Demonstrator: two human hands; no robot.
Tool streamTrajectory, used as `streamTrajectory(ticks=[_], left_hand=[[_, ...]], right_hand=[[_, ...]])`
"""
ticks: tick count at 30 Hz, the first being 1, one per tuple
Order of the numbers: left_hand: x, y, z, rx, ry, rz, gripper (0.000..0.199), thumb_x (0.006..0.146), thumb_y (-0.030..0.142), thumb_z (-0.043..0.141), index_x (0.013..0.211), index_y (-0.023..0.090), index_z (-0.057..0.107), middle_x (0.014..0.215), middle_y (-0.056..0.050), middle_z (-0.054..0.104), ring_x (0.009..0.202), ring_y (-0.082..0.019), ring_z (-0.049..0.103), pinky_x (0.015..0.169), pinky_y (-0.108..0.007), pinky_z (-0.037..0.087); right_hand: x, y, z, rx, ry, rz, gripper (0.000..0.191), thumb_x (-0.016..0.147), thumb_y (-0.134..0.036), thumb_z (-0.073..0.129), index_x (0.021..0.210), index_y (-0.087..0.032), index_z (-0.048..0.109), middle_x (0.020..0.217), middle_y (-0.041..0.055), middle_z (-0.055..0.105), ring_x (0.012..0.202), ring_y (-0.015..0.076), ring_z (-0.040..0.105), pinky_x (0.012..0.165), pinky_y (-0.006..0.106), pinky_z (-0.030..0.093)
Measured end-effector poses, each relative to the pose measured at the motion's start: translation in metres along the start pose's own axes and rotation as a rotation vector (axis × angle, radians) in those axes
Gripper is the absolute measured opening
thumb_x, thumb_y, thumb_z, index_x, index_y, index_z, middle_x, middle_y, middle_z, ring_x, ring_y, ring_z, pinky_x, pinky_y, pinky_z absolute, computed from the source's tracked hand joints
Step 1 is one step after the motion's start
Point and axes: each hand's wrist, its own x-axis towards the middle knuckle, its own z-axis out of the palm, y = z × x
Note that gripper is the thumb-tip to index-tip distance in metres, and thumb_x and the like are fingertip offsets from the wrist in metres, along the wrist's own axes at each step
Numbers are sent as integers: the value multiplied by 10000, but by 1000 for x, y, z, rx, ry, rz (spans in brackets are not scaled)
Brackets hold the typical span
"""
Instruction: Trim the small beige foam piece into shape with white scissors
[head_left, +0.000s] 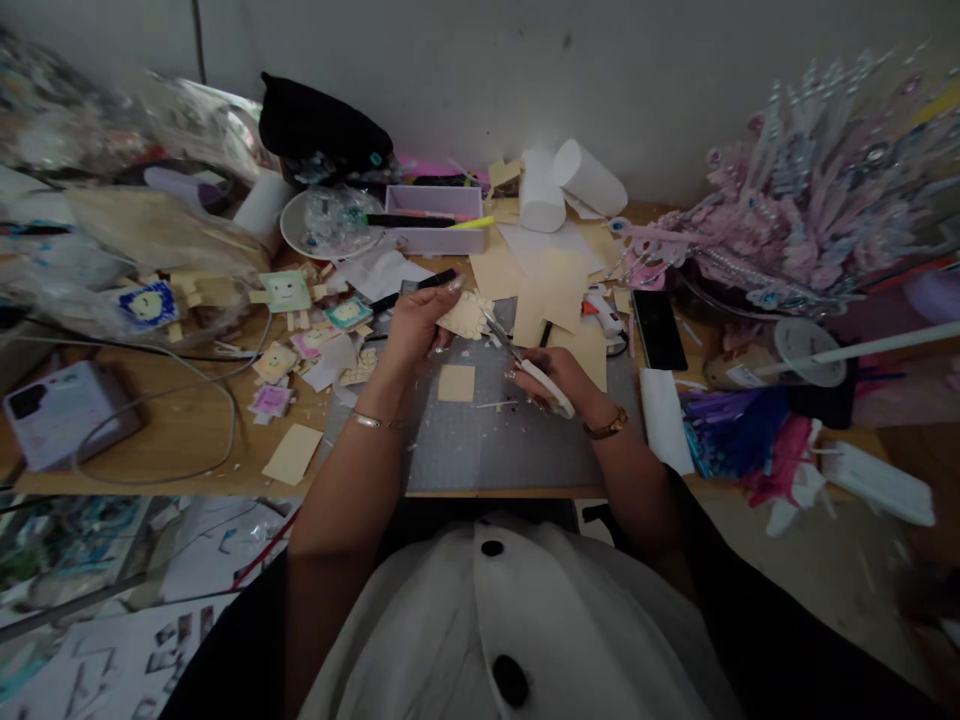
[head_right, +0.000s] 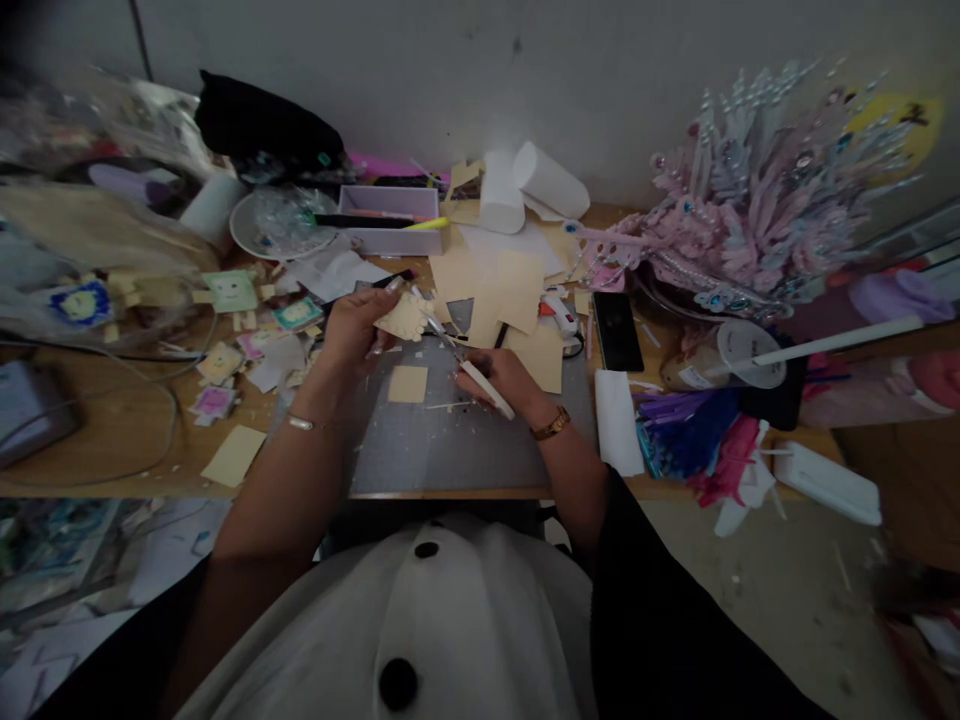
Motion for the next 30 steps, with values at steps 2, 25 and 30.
streamTrajectory(ticks=[2,25,30], left_hand=[[-1,2,-1,12,7,-24,356,960,249,564,614,175,528,384,47,430,270,-54,287,347,-211,177],[0,-3,0,-56,22,51,290,815,236,685,569,177,543,420,49,467,283,-52,301,300,-209,190],[0,-9,4,-107,-50,132,374,781,338,777,566,204,501,421,68,436,283,-59,333,295,-215,218]], right_hand=[[0,-1,-1,-13,-30,12,293,834,-442,684,734,-186,583,475,-55,508,394,99,452,440,219,345],[1,-3,-2,37,-8,70,338,787,-491,729,731,-186,597,458,-66,501,359,87,442,386,208,349],[2,-3,-6,118,1,62,355,769,-514,741,765,-180,622,454,-60,520,348,85,437,362,202,347]])
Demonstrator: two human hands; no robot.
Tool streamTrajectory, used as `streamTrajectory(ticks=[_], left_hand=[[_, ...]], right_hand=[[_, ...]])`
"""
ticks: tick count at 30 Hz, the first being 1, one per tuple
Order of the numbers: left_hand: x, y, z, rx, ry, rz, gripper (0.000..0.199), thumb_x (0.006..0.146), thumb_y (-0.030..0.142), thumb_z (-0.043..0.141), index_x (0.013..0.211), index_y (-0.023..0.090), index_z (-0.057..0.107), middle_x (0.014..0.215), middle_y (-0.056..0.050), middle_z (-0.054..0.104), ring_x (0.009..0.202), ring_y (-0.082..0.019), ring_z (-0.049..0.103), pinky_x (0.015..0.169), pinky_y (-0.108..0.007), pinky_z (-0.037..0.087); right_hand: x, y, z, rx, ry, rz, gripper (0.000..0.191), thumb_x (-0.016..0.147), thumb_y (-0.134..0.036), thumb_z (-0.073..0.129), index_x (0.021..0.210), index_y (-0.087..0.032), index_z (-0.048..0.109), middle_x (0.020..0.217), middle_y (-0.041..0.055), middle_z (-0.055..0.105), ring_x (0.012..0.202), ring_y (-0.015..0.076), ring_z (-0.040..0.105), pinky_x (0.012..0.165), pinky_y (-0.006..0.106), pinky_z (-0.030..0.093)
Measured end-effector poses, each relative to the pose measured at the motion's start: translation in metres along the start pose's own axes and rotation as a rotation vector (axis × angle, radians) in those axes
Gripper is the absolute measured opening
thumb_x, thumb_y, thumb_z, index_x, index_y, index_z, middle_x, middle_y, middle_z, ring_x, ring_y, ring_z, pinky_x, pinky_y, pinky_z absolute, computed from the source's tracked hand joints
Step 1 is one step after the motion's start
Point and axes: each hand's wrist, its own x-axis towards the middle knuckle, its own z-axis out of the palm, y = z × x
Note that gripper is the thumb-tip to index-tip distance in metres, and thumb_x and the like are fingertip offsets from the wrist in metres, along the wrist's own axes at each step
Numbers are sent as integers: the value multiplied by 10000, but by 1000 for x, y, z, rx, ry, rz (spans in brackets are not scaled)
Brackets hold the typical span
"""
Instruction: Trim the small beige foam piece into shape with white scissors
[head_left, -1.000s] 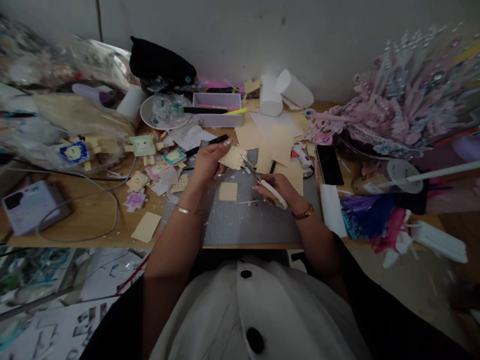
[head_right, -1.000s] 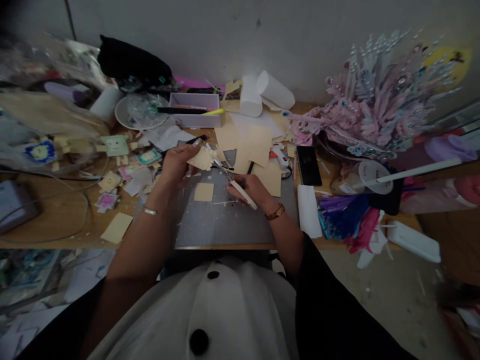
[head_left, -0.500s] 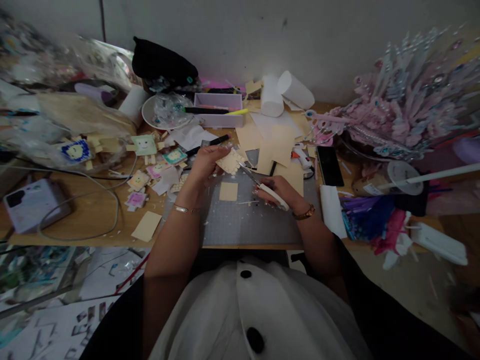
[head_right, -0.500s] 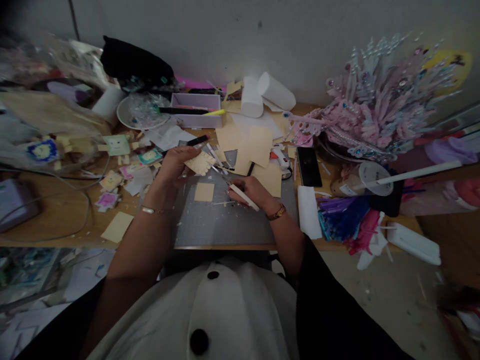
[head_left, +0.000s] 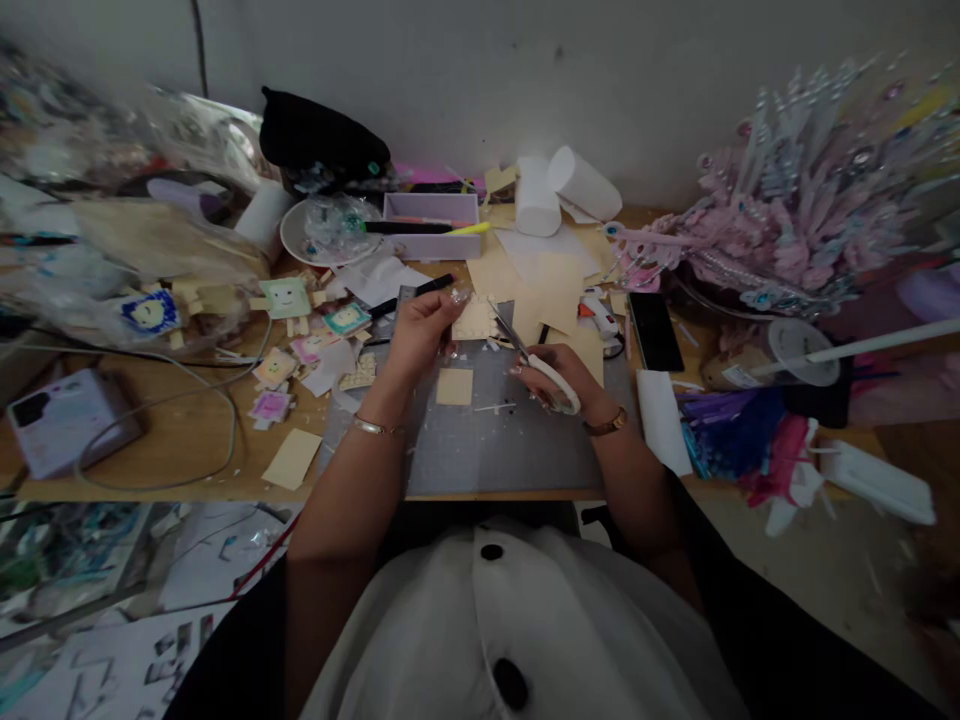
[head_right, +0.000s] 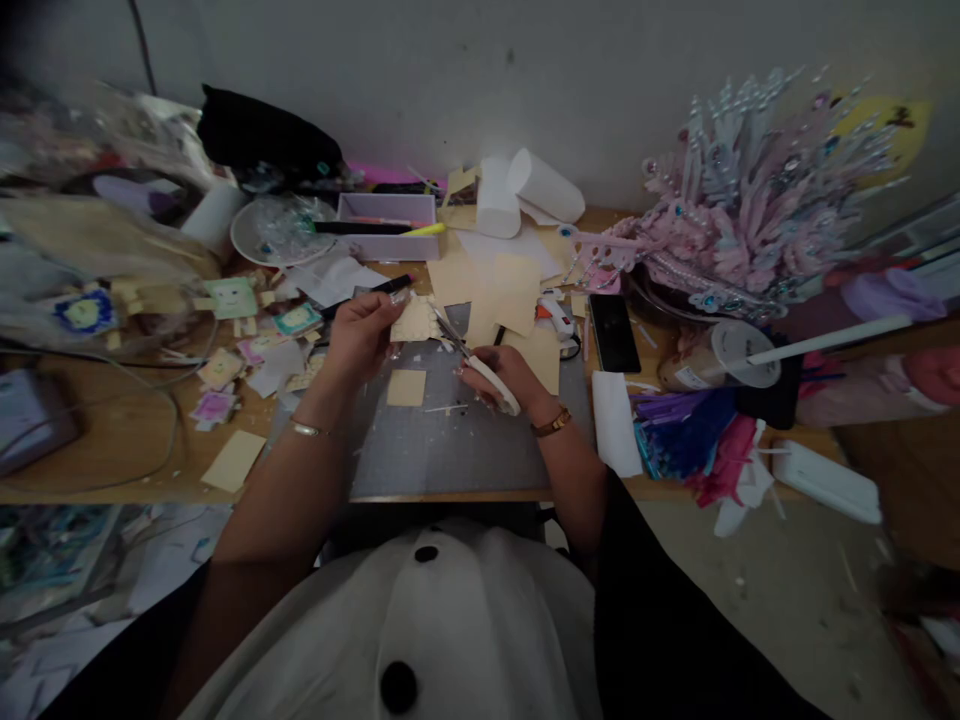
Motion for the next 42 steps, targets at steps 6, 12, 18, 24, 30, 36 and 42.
streamTrajectory(ticks=[6,12,18,24,30,36,42], left_hand=[[-1,-2,-3,6,-121,33,497,709,537,852,590,217,490,402,58,468,293,-69,355,313,-215,226],[-1,-4,-6,16,-155,39,498,728,583,825,614,213,512,414,54,457,315,-56,311,329,-217,186],[-2,3,-8,125,-121,-16,409,822,415,762,593,201,499,451,52,398,372,-56,290,371,-206,215],[-3,13,-11,200,-128,-16,395,874,379,709,594,189,503,487,37,415,410,-62,319,393,-183,240],[-1,13,-14,260,-167,-50,321,916,453,684,747,188,617,531,14,561,385,-93,463,367,-192,315],[2,13,-19,332,-181,-86,318,943,335,645,673,169,619,480,-10,581,339,-89,455,342,-193,274],[1,15,-22,364,-226,-80,339,926,324,640,625,178,591,439,-12,558,321,-83,412,344,-200,243]], right_hand=[[-2,-9,2,140,-32,-11,385,711,-527,765,758,-181,603,442,-64,517,338,90,434,340,211,350],[-4,-8,-6,133,-79,8,359,723,-491,783,801,-175,634,459,-60,554,341,86,447,349,208,360],[-5,-12,-11,97,-122,64,347,724,-479,807,781,-176,650,489,-48,581,381,97,496,379,212,401],[-1,-7,-7,3,-161,115,392,707,-504,838,804,-167,660,496,-54,580,383,94,506,381,203,408],[1,-7,-1,-60,-124,131,384,720,-488,826,784,-148,663,485,-47,570,379,103,497,369,212,397],[0,-12,2,-89,-126,147,320,745,-431,794,742,-153,636,470,-49,556,356,93,477,355,202,364],[0,-10,0,-132,-143,144,260,765,-389,760,741,-157,645,456,-54,552,364,88,495,370,186,379]])
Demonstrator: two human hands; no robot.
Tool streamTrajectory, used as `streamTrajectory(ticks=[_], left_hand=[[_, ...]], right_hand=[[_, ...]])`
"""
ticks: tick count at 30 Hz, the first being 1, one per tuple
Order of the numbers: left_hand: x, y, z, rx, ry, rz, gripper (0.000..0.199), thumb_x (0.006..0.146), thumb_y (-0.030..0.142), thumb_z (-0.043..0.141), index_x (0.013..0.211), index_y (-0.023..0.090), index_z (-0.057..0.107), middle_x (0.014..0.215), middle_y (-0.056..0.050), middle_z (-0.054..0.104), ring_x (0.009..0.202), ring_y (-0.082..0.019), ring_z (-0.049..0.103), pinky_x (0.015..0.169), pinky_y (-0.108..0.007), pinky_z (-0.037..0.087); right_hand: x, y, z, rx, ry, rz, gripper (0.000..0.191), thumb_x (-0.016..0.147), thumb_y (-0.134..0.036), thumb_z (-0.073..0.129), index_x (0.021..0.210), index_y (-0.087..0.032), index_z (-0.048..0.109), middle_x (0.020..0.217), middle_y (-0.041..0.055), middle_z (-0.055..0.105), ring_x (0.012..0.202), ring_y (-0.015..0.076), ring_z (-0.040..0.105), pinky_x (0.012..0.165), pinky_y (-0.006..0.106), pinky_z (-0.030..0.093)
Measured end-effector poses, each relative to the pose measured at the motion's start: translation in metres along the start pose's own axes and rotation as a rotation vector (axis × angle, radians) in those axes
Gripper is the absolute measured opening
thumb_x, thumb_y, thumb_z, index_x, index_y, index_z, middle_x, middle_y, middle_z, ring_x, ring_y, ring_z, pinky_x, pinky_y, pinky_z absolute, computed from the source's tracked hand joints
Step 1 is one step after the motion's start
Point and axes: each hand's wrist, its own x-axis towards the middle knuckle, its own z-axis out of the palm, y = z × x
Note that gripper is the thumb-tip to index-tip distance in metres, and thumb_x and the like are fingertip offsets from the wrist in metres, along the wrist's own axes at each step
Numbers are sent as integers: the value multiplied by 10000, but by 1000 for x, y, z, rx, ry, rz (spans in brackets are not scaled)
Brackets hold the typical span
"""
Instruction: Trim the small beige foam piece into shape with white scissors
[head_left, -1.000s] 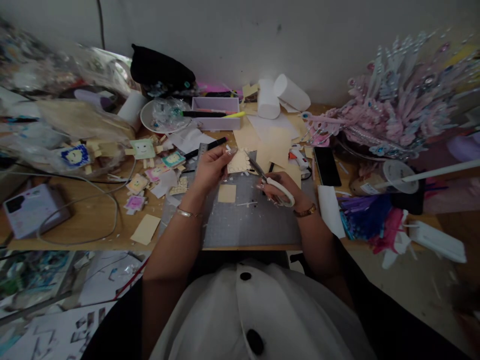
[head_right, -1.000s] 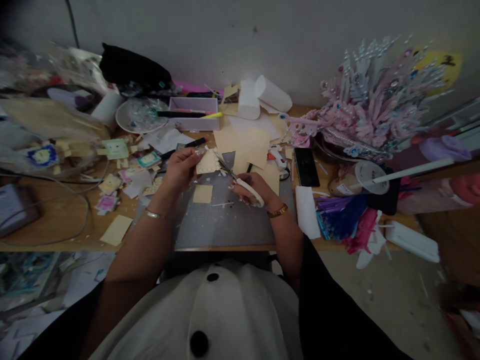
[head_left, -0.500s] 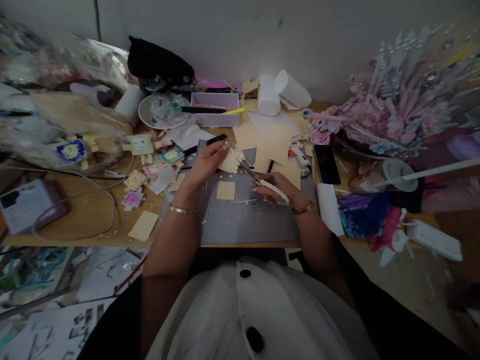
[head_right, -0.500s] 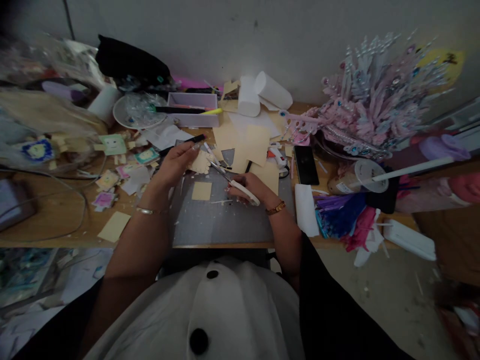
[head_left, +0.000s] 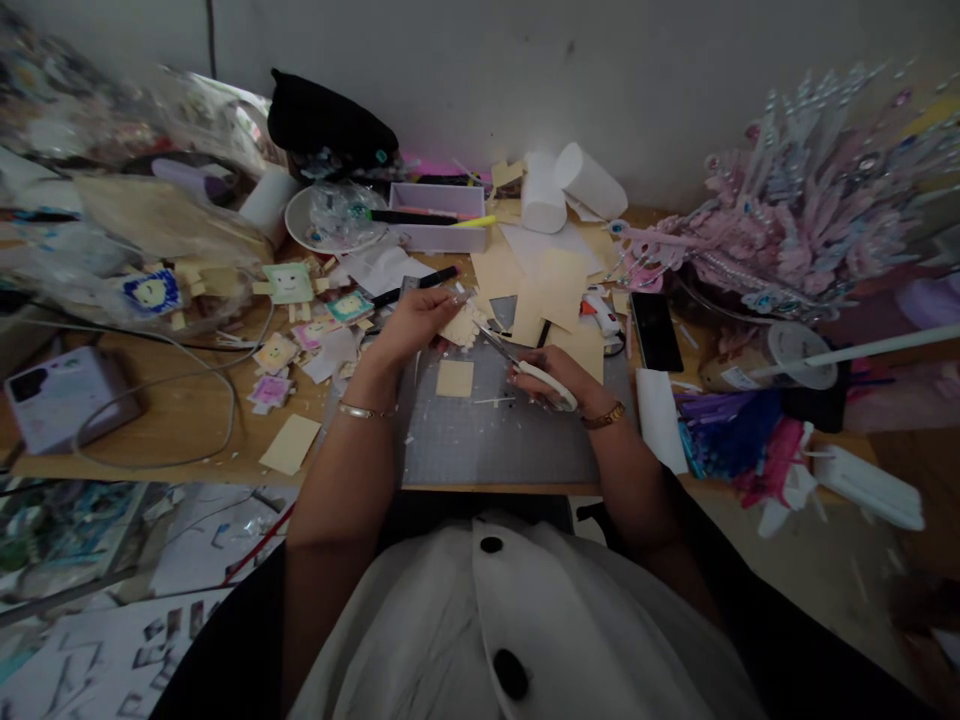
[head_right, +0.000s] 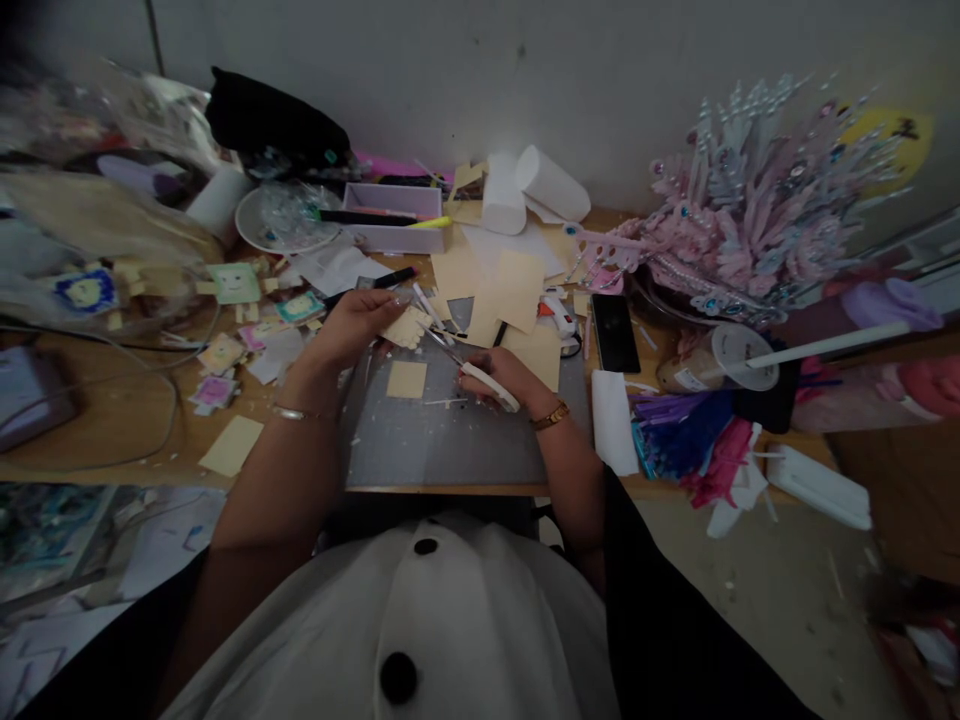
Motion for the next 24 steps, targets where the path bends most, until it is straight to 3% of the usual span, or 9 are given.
streamTrajectory(ticks=[5,9,16,20,24], left_hand=[[0,-3,-1,-23,-24,26,344,908,345,653,611,184,590,424,5,533,318,-76,391,339,-197,246],[1,-4,-1,-34,-18,16,346,904,344,667,608,183,586,429,5,533,322,-75,388,339,-198,248],[3,-4,10,-118,93,47,307,920,379,671,690,188,601,493,17,575,352,-93,446,372,-213,352],[1,-1,20,-119,160,106,308,948,392,649,715,201,584,500,32,548,369,-90,449,390,-210,344],[-2,-1,26,-110,224,171,334,953,462,645,744,206,594,496,42,520,369,-85,425,396,-216,312]], right_hand=[[-1,-1,-1,-48,15,19,161,783,-302,713,775,-145,674,465,-55,559,365,89,505,365,183,383],[1,1,-2,-9,-4,10,199,766,-332,736,789,-143,679,474,-49,574,374,91,519,366,180,394],[8,5,-1,129,72,-3,354,663,-435,837,796,-153,669,524,-53,600,406,85,526,364,177,387],[6,3,-7,155,54,-15,401,642,-435,875,846,-143,690,584,-39,639,428,81,534,377,182,407],[2,4,-10,214,2,-39,379,707,-398,865,942,-148,704,806,36,756,617,123,682,482,189,525]])
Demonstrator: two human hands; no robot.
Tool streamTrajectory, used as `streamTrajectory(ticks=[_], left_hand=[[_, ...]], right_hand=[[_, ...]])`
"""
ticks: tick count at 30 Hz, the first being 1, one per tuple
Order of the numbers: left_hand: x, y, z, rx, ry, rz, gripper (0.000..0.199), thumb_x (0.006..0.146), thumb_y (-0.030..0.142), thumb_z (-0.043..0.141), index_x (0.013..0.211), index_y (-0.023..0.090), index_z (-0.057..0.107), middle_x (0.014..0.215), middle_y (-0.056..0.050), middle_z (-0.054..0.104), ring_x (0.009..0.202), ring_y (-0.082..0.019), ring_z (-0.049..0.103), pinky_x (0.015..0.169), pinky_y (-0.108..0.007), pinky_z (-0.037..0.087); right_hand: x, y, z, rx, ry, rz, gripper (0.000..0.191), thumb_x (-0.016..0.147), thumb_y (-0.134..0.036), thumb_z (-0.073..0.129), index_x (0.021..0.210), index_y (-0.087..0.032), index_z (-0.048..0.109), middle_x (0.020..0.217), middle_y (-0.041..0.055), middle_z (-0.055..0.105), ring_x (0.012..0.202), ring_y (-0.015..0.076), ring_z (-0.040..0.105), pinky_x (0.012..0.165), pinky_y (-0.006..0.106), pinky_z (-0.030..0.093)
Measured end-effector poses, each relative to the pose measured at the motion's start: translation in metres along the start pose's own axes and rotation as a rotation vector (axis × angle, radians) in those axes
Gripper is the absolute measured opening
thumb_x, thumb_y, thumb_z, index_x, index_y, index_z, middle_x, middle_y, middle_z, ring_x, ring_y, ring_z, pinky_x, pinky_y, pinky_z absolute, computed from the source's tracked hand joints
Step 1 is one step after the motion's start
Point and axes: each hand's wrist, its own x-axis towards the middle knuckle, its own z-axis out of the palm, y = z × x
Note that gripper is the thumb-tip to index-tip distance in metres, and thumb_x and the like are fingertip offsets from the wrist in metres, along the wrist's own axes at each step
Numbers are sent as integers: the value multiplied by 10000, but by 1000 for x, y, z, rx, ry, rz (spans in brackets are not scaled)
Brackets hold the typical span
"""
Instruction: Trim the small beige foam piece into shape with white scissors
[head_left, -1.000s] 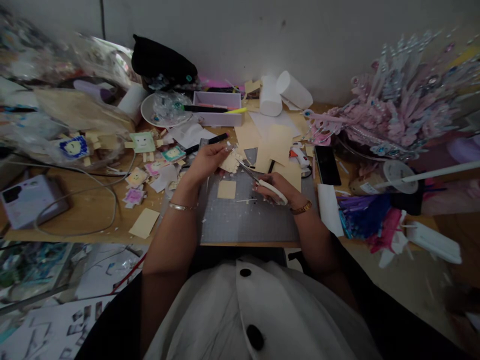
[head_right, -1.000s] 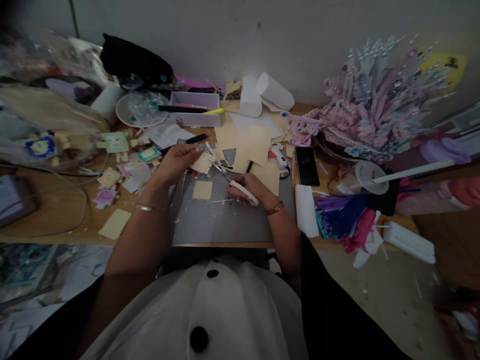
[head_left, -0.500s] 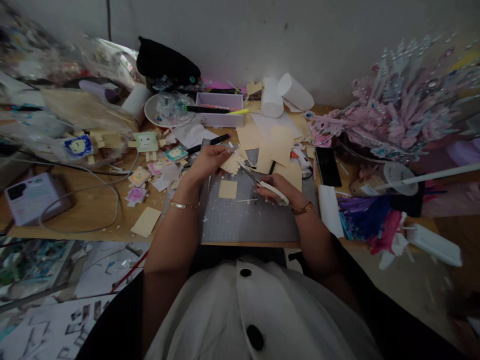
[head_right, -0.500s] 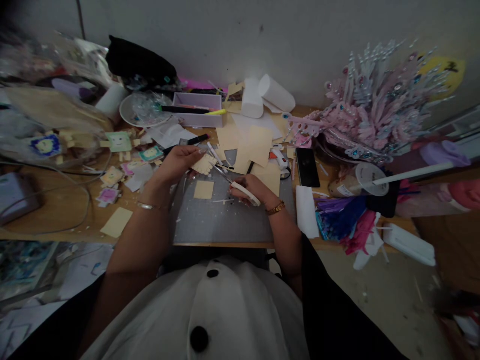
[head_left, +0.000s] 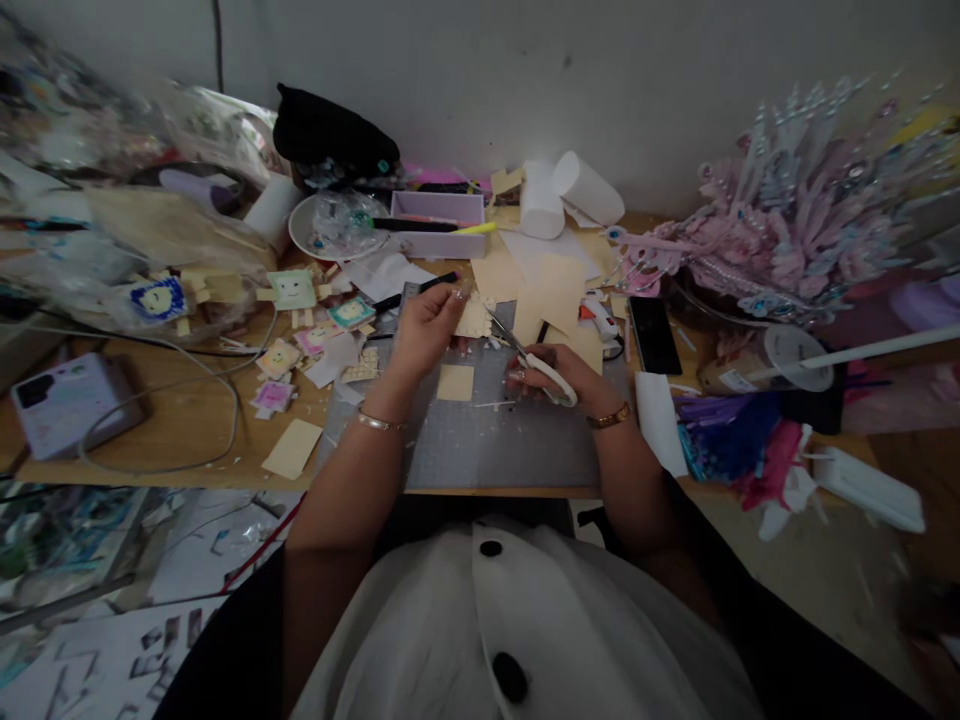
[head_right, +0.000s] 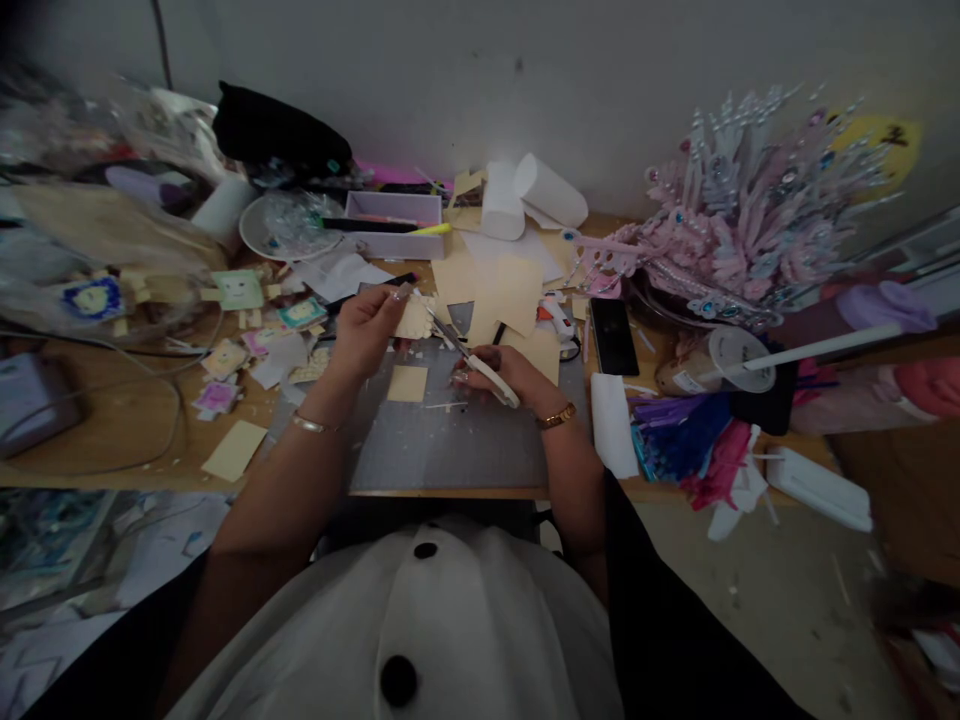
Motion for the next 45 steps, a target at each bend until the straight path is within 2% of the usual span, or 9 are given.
streamTrajectory(ticks=[6,12,15,21,24,32,35,39,45], left_hand=[[-4,0,4,2,61,74,383,916,529,675,727,210,579,522,42,494,385,-89,404,405,-235,306],[-3,2,1,-25,86,65,406,917,556,672,731,213,559,531,37,481,411,-88,382,404,-234,304],[-1,2,-1,-33,122,54,406,918,560,677,750,207,568,536,37,484,405,-75,388,386,-224,283],[-4,-9,11,-118,91,157,490,886,685,656,808,212,553,546,66,472,370,-53,381,360,-191,290],[-5,-16,18,-164,72,157,545,841,755,656,857,225,531,531,79,487,338,-55,389,336,-191,280],[-4,-26,23,-199,145,65,547,892,772,566,935,233,491,491,84,468,331,-76,416,351,-208,295],[-5,-24,23,-172,120,29,497,924,723,570,980,234,502,524,74,499,352,-87,449,367,-210,316],[-4,-24,21,-129,-16,-54,373,928,588,653,934,230,551,528,70,507,350,-82,431,365,-206,314],[6,-35,12,-26,-203,-111,282,849,468,741,895,193,697,603,26,608,457,-86,485,448,-216,416]], right_hand=[[1,11,0,174,-80,3,515,589,-252,948,994,-189,637,1050,80,785,1058,222,753,745,252,624],[-6,11,-13,217,-284,-23,748,532,-339,1005,1149,-177,613,1086,111,779,1047,215,734,892,310,577],[-9,8,-16,207,-338,-78,786,519,-398,1020,1158,-168,624,1049,103,775,945,183,719,847,282,559],[-2,6,6,344,-139,-252,651,608,-607,935,1021,-177,672,764,-17,654,547,73,527,480,198,446],[0,7,12,354,-80,-273,627,624,-636,915,973,-172,679,678,-41,598,473,51,452,394,178,378],[-2,3,10,231,35,-219,615,632,-636,898,931,-164,642,632,-42,589,431,59,483,344,185,377],[-1,0,10,262,183,-237,586,648,-641,879,904,-188,611,621,-47,582,428,69,485,348,198,392],[0,-1,6,293,387,-287,507,702,-610,850,900,-214,601,663,-28,627,485,88,534,423,224,480],[9,7,2,283,452,-208,529,652,-562,883,969,-216,637,816,5,714,612,114,630,471,225,523]])
